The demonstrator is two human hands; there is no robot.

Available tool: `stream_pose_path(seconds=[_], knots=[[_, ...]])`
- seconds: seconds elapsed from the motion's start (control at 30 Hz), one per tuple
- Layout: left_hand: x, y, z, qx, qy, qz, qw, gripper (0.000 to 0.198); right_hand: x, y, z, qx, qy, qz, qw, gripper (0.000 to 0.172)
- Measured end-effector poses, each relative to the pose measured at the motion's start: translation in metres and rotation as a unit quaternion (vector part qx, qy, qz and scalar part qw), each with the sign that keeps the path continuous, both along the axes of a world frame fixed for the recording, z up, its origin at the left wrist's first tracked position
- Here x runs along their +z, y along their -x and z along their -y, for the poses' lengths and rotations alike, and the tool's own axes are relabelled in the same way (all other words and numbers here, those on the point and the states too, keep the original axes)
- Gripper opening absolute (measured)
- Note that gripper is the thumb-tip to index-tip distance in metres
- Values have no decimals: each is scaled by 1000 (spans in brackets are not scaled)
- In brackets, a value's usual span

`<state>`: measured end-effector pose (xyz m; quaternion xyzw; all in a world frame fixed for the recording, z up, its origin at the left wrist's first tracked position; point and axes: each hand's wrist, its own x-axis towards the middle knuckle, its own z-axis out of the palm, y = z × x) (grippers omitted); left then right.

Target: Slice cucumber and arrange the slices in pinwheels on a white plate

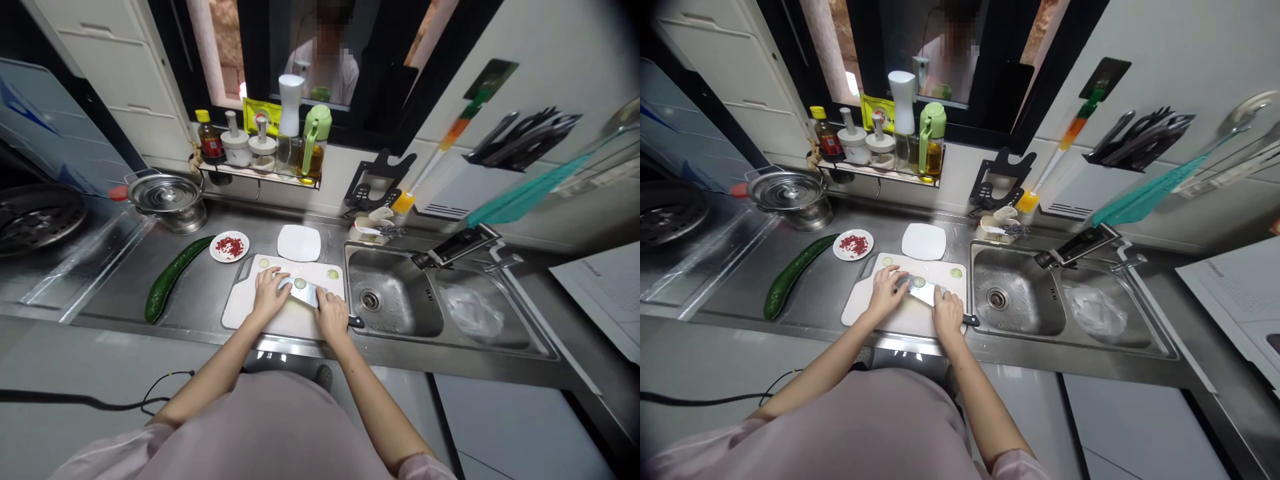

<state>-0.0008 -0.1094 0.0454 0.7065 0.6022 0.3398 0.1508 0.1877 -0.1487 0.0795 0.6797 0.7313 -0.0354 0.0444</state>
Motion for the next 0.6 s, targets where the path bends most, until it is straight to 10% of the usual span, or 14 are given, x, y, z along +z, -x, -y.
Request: stream_pose_path(seconds=[0.33, 0.6], knots=[[14, 2, -24, -139, 131, -19, 981, 19, 1, -1, 9, 58, -7, 16, 998, 47], [-23, 3, -52, -13, 193, 182, 964, 18, -6, -11, 12, 46, 1, 18, 999, 48]])
